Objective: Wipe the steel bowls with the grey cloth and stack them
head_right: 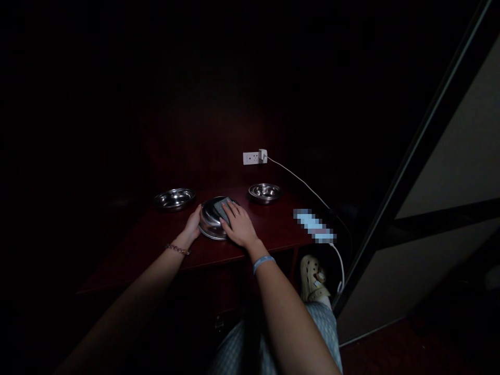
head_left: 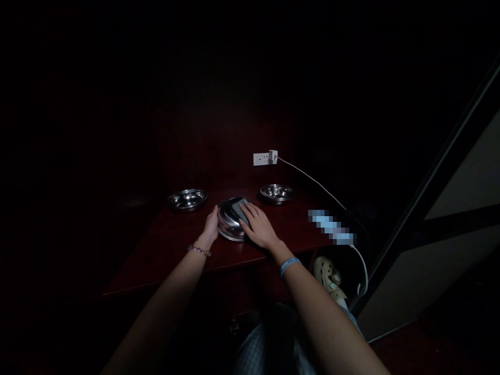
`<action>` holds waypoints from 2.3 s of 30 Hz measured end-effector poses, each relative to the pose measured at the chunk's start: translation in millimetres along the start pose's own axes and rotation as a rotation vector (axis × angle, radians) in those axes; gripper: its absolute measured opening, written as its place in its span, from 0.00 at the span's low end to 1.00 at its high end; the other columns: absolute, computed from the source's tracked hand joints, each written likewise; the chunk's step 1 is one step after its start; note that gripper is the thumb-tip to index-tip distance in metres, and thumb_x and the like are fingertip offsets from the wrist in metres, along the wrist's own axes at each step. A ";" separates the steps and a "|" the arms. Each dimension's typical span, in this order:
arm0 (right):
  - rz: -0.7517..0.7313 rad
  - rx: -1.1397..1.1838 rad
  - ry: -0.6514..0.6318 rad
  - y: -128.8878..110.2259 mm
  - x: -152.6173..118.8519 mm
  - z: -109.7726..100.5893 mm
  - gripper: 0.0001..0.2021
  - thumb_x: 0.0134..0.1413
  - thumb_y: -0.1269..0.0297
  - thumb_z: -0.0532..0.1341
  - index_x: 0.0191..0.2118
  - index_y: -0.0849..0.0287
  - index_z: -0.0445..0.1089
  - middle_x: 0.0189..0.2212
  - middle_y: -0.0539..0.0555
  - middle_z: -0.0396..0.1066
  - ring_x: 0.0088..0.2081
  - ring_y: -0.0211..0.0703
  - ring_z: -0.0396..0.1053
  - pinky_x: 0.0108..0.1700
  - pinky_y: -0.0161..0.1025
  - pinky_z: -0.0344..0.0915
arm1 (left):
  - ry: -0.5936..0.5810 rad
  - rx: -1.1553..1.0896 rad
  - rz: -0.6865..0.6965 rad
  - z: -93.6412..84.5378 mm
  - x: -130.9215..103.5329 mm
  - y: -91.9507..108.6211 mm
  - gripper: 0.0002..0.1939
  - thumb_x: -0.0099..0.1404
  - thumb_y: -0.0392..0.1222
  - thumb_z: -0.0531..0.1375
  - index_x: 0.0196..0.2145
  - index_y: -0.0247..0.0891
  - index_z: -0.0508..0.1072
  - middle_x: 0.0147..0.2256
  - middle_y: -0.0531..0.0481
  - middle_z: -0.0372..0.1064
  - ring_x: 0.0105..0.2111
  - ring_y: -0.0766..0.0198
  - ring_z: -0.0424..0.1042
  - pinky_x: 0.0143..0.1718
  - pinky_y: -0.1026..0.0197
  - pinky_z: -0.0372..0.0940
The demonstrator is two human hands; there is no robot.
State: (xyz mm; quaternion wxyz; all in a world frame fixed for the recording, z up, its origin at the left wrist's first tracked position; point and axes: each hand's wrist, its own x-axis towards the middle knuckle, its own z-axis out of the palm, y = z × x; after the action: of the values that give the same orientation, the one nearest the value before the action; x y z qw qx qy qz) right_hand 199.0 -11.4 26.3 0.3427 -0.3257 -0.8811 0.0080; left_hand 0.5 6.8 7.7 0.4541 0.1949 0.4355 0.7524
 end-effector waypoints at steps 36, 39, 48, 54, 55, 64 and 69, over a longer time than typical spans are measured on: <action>0.175 0.011 0.048 -6.0 7.3 10.9 0.27 0.75 0.57 0.47 0.74 0.55 0.60 0.76 0.59 0.52 0.75 0.56 0.51 0.75 0.58 0.52 | 0.018 0.017 -0.014 2.2 -1.2 0.7 0.14 0.75 0.39 0.58 0.33 0.36 0.79 0.28 0.50 0.80 0.32 0.63 0.79 0.48 0.61 0.71; 0.235 0.068 0.077 1.0 7.0 14.8 0.28 0.75 0.56 0.47 0.73 0.57 0.60 0.76 0.58 0.52 0.76 0.56 0.51 0.76 0.58 0.51 | 0.015 0.023 -0.015 0.2 2.3 -1.1 0.14 0.75 0.39 0.58 0.32 0.36 0.79 0.27 0.51 0.79 0.29 0.65 0.77 0.44 0.62 0.71; 0.514 0.365 0.008 25.9 -1.1 20.5 0.36 0.74 0.47 0.46 0.78 0.62 0.45 0.74 0.64 0.54 0.75 0.56 0.54 0.75 0.60 0.53 | -0.009 0.000 -0.037 -10.0 17.8 -8.0 0.15 0.70 0.50 0.65 0.30 0.38 0.75 0.25 0.52 0.76 0.25 0.65 0.74 0.36 0.63 0.70; 0.427 0.446 0.002 26.0 -3.7 18.2 0.39 0.73 0.43 0.43 0.79 0.64 0.41 0.77 0.63 0.47 0.77 0.53 0.47 0.78 0.56 0.44 | 0.002 -0.140 -0.207 -12.0 21.5 -2.4 0.14 0.75 0.50 0.59 0.37 0.38 0.77 0.29 0.49 0.79 0.31 0.60 0.79 0.42 0.57 0.75; 0.394 0.459 0.023 25.3 -3.1 18.1 0.40 0.73 0.42 0.43 0.79 0.63 0.41 0.77 0.62 0.46 0.77 0.52 0.46 0.78 0.54 0.43 | 0.005 -0.165 -0.236 -11.5 21.0 -1.5 0.14 0.76 0.48 0.57 0.38 0.38 0.77 0.30 0.48 0.79 0.32 0.59 0.80 0.43 0.55 0.76; 0.152 0.301 0.098 11.2 3.0 15.7 0.36 0.75 0.43 0.42 0.79 0.58 0.44 0.78 0.59 0.41 0.78 0.51 0.40 0.78 0.56 0.40 | -0.033 -0.286 -0.284 -10.3 20.1 1.7 0.17 0.76 0.44 0.52 0.53 0.38 0.77 0.41 0.43 0.83 0.40 0.52 0.82 0.51 0.48 0.75; 0.007 0.116 0.044 -13.0 0.7 9.6 0.35 0.76 0.49 0.45 0.79 0.61 0.43 0.79 0.62 0.35 0.79 0.52 0.34 0.77 0.59 0.41 | -0.041 -0.218 -0.189 -7.9 15.9 5.1 0.20 0.77 0.49 0.50 0.50 0.39 0.79 0.43 0.40 0.83 0.44 0.51 0.82 0.50 0.47 0.76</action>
State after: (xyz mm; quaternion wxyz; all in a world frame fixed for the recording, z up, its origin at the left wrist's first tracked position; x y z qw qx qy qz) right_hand 185.3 -19.2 22.5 0.3801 -0.3086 -0.8703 0.0530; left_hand -15.7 15.5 6.0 0.5501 0.1179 0.3580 0.7452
